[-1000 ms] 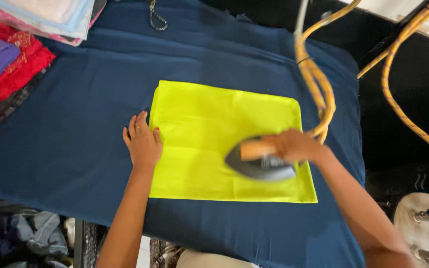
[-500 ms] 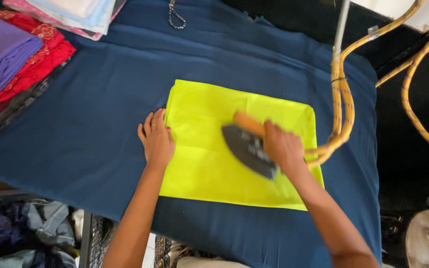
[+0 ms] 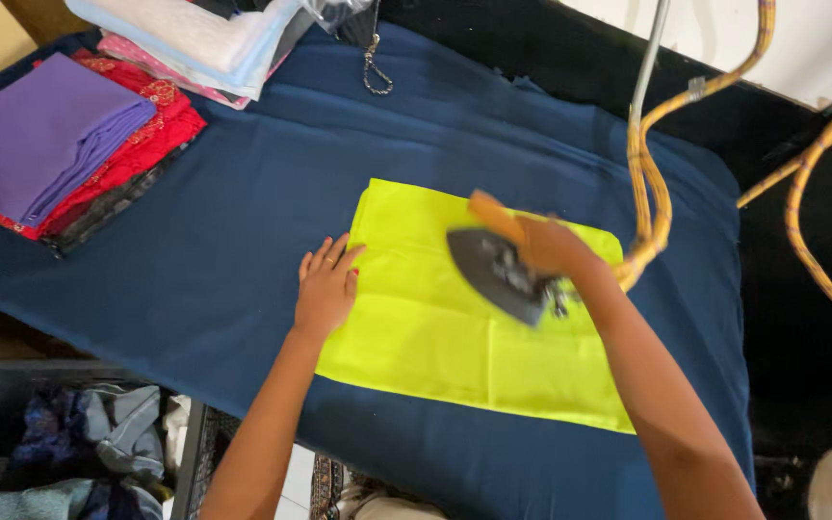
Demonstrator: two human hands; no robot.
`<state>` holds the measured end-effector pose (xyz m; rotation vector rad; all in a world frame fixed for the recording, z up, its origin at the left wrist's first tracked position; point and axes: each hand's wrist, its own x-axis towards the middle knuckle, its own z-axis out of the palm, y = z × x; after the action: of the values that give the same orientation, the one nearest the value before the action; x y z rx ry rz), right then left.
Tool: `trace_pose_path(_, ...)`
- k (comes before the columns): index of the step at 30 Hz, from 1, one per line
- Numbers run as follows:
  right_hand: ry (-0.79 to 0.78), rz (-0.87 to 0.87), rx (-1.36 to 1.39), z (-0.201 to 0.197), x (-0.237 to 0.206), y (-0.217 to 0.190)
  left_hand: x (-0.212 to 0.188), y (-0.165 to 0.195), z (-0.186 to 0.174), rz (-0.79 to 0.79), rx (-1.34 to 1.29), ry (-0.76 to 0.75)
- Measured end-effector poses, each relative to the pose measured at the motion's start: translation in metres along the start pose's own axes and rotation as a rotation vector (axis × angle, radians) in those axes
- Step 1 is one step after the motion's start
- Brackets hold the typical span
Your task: The person irons a bright green cloth laid on a padded ironing table, moving a steam iron across the fabric while smoothing it with the other hand. They lift and reposition the cloth, iron the other side, then fold it in half at the end.
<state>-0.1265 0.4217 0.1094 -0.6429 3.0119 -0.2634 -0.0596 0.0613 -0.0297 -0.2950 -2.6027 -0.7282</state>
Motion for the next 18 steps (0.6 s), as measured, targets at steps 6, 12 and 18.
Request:
trace_pose_path(6, -0.458, -0.129, 0.157, -0.011, -0.108, -0.046, -0.004, -0.005, 0.01, -0.017, -0.061, 0.042)
trace_pose_path(12, 0.22, -0.005, -0.029, 0.019, -0.127, -0.102, -0.004, -0.006, 0.012, -0.075, -0.088, 0.022)
trace_pose_path(18, 0.373, 0.182, -0.143, 0.056, -0.031, -0.101, -0.005, -0.004, 0.012, -0.056, -0.061, 0.022)
